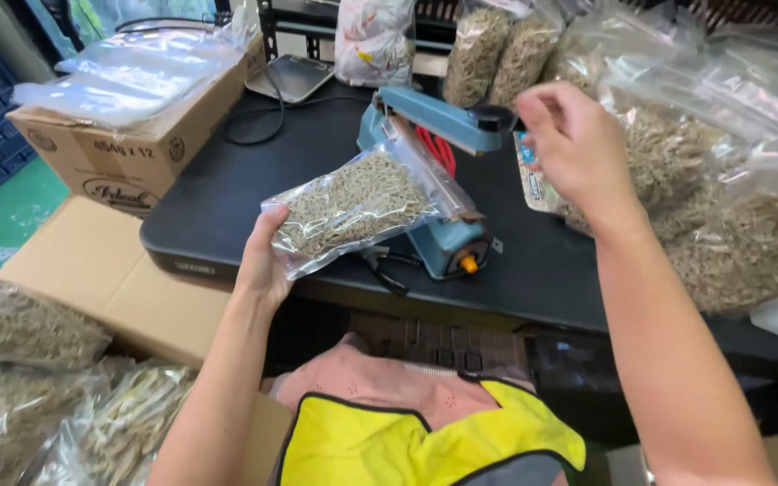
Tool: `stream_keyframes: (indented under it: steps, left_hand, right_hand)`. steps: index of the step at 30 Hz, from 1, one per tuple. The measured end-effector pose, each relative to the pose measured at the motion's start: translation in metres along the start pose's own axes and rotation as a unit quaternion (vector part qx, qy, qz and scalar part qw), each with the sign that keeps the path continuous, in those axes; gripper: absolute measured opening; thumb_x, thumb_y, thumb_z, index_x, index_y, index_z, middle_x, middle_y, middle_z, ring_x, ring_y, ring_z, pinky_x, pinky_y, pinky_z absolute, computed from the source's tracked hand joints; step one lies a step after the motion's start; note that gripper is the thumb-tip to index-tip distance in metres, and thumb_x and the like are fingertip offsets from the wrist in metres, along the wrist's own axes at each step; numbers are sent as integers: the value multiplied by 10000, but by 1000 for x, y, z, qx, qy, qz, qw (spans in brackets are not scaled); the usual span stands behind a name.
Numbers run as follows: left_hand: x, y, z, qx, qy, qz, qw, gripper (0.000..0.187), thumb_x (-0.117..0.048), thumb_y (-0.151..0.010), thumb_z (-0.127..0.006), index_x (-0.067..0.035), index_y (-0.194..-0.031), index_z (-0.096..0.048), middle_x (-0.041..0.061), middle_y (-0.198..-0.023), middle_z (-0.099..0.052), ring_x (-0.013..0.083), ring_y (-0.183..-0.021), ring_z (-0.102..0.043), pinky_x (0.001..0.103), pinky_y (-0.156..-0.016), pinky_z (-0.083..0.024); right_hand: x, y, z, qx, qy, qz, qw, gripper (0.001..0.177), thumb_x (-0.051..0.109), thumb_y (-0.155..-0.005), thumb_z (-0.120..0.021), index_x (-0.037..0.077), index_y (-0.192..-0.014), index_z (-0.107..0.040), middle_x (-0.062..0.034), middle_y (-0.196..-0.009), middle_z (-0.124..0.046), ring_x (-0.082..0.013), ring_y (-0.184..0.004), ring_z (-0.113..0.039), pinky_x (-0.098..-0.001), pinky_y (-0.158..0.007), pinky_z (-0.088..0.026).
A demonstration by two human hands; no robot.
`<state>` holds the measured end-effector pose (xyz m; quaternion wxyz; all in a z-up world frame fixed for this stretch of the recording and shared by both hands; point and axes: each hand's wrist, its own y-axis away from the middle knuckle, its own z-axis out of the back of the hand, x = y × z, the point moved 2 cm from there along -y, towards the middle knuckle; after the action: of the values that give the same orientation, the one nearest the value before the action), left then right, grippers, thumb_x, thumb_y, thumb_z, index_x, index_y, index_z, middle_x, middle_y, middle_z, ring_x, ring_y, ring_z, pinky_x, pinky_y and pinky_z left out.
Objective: Packing small bags of dried food into a larger pouch and sealing plastic bags with a heat sealer.
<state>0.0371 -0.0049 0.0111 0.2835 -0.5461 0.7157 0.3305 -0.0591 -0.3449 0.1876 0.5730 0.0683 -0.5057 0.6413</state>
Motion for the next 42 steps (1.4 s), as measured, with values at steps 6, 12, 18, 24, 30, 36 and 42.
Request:
stream_keyframes:
  steps: [6, 12, 18, 24, 30, 36, 42]
  left_hand:
    - [-14, -38, 5, -2, -4, -51, 999, 242, -254, -876, -649, -116, -1069, -601, 103, -1074, -683, 295, -934, -685, 483, -731, -599]
    - [-1, -72, 31, -8, -22, -31, 999, 415, -326, -903, -733, -207, -1264, -567, 140, -1199, -625, 366, -1071, -681, 611, -871, -578]
    - [2, -75, 33, -11, -22, -35, 999, 447, -308, -902, -748, -216, -1302, -571, 129, -1203, -622, 347, -1058, -689, 577, -827, -603]
    - [-2, -61, 23, -11, -13, -35, 999, 468, -288, -891, -762, -213, -1316, -582, 143, -1192, -648, 351, -1023, -716, 567, -779, -625]
    - [-8, -52, 14, -8, -6, -40, 999, 508, -275, -883, -771, -197, -1345, -577, 150, -1185, -648, 341, -1023, -716, 559, -799, -626]
    - [-4, -63, 20, -2, -5, -49, 999, 521, -270, -889, -775, -179, -1359, -569, 164, -1193, -649, 345, -1031, -713, 572, -820, -621]
    - [-6, -57, 17, 3, -10, -52, 999, 541, -273, -888, -775, -174, -1375, -563, 173, -1216, -640, 358, -1063, -706, 577, -845, -613]
  right_hand:
    - [62, -42, -39, 234, 198, -118, 945, 1049, 818, -748, -128, 158, -1403, -613, -108, -1477, -578, -281, -1353, -544, -469, -1133, -379]
    - [-2, -27, -59, 207, 152, -73, 964, 460, 323, -953, -450, 163, -1287, -724, -78, -1383, -663, -449, -1268, -571, -548, -1103, -403]
    - [-30, -2, -72, 168, 141, -46, 975, 447, 309, -961, -467, 239, -1346, -682, 18, -1481, -596, -324, -1316, -557, -465, -1112, -420]
    - [-45, 5, -77, 152, 133, -25, 979, 431, 283, -981, -486, 253, -1363, -683, 17, -1474, -601, -293, -1307, -568, -452, -1099, -430]
    - [-41, 6, -77, 145, 133, -21, 980, 428, 283, -988, -478, 235, -1359, -685, -6, -1465, -607, -337, -1301, -564, -479, -1090, -434]
    - [-41, 10, -80, 138, 134, -14, 981, 425, 261, -997, -481, 217, -1368, -682, -33, -1464, -608, -350, -1301, -562, -482, -1094, -429]
    - [-42, 11, -80, 129, 128, -7, 983, 415, 244, -996, -492, 222, -1363, -684, -43, -1455, -614, -358, -1304, -559, -486, -1087, -433]
